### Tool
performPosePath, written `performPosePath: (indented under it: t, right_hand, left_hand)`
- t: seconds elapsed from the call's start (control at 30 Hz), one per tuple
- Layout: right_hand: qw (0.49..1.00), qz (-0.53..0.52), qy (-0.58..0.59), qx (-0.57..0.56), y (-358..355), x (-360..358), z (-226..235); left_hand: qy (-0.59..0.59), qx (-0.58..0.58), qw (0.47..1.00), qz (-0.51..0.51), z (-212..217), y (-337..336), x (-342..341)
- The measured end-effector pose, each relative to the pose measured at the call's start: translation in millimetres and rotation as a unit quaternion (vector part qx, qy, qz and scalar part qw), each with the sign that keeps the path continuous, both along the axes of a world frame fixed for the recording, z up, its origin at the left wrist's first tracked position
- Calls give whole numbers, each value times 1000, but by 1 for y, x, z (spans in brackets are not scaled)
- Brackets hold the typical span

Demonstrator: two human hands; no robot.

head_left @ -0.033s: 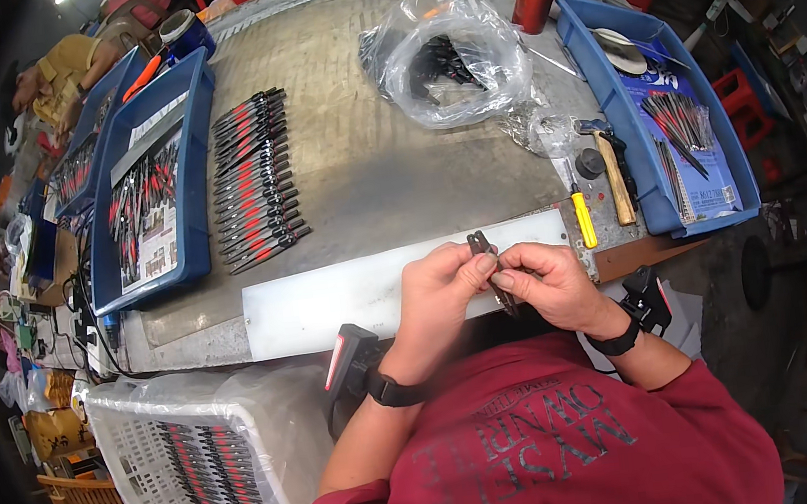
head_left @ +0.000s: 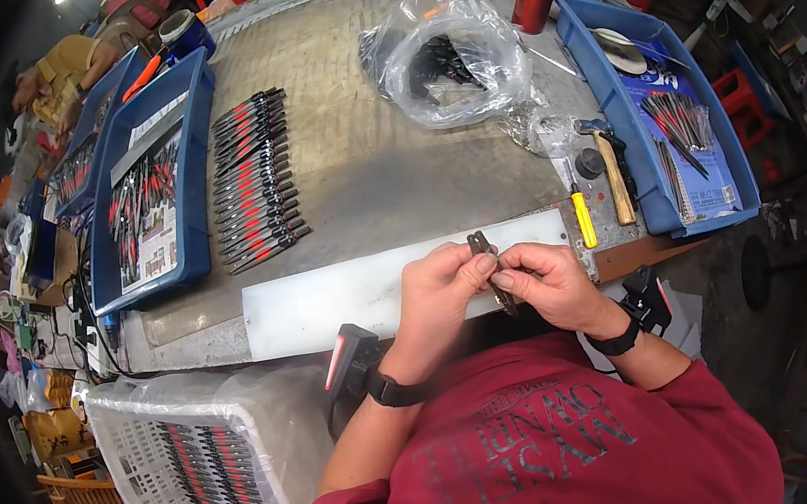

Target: The person repeatedly picks up a metal blade and a black handle, inserts the blade into the handle, and places the assembled knife on the table. The process is repeated multiple times with different blades and handles.

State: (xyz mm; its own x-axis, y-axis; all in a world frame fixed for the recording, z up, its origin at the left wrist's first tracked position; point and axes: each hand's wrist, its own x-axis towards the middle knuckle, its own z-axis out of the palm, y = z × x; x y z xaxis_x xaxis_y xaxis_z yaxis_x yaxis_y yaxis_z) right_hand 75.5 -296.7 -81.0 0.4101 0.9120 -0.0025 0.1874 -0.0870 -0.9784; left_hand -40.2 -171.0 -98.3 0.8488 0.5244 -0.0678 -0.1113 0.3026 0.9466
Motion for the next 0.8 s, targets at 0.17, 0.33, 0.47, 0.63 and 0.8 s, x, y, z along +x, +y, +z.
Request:
performPosePath:
  t: [0.17, 0.33, 0.47, 0.63, 0.8]
  right_hand:
    - [998, -11, -63, 28, 3, -1, -4]
    - [998, -1, -68, -16, 2, 1, -4]
    - [999, 3, -43, -31, 5, 1, -3]
    - [997, 15, 44, -54, 7, 2, 0]
    - [995, 16, 84, -60, 9, 2, -2]
  left_hand:
    - [5, 12, 1000, -1, 1, 1, 1]
    - [25, -5, 1000, 1, 2, 1, 0]
    - [48, -7, 999, 0, 0, 2, 1]
    - [69, -17, 997, -23, -3, 7, 2]
    - [68, -30, 997, -32, -5, 9, 2]
